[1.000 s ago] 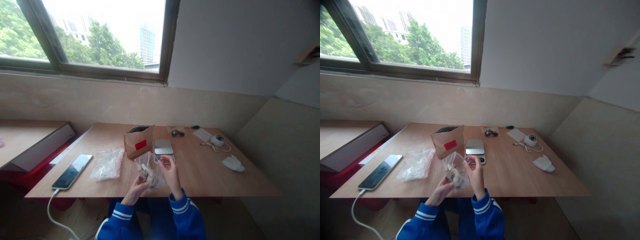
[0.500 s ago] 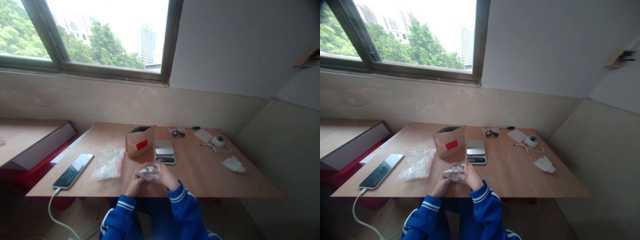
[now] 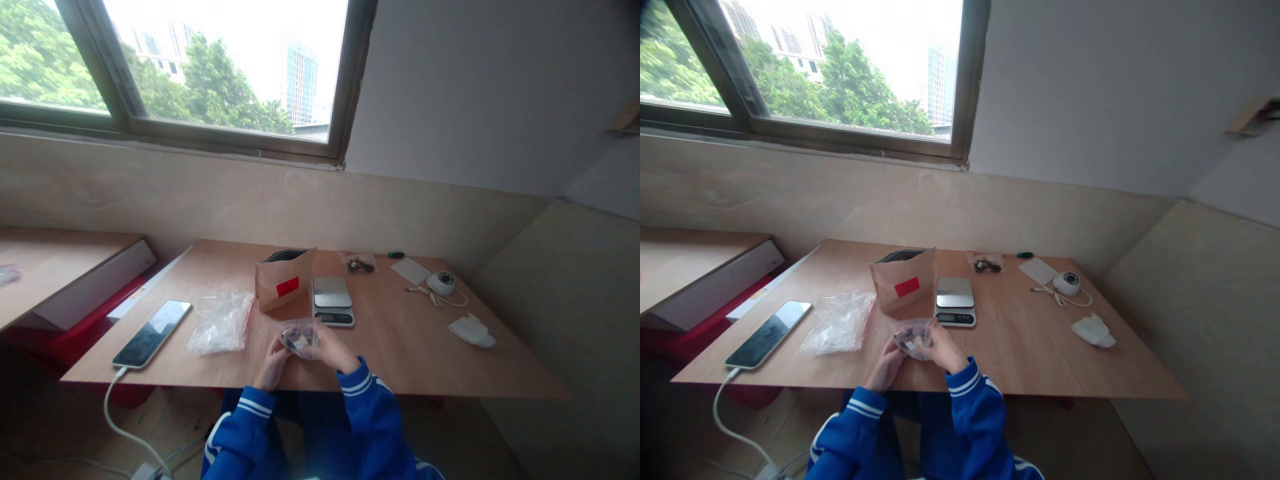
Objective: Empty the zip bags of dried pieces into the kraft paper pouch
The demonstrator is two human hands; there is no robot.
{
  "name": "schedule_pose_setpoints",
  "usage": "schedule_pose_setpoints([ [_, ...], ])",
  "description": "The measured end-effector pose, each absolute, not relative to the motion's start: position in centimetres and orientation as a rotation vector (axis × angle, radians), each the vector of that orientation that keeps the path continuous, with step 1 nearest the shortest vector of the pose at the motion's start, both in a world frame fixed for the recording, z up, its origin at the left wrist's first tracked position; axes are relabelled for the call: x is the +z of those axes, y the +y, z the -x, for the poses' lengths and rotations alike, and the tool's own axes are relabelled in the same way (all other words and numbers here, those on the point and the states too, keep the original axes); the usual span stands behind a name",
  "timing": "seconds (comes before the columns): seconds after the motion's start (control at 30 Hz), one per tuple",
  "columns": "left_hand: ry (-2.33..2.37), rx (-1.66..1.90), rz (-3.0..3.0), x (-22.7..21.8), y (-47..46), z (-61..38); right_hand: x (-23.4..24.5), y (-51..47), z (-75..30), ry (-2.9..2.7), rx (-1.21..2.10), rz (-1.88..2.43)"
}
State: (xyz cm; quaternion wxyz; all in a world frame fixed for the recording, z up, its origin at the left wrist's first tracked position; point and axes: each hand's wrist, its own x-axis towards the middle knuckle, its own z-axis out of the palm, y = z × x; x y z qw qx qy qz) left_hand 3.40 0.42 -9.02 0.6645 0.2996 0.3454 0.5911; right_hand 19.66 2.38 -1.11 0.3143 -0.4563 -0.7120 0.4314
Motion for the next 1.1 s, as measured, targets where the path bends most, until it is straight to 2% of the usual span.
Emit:
schedule_pose_setpoints([
  [0.23, 0.785, 1.373, -0.589, -9.7, 0.7, -3.3, -2.6, 2.7, -20.1, -1.874, 1.023, 1.465],
  [0.4, 0.779, 1.402, -0.550, -10.0, 1.0, -3.2, -3.6, 3.1, -20.4, -1.685, 1.197, 1.345],
  [0.6, 0.746, 1.400, -0.489, -9.4, 0.9, -3.1, -2.2, 3.4, -20.9, -1.427, 1.277, 1.207],
  [0.83, 0.740, 1.388, -0.444, -9.2, 0.9, -3.0, 2.7, 5.1, -21.2, -1.370, 1.172, 1.008],
  [1.1, 0.719, 1.377, -0.454, -9.6, 0.9, -2.9, 11.7, 10.4, -18.0, -1.639, 0.681, 0.796],
])
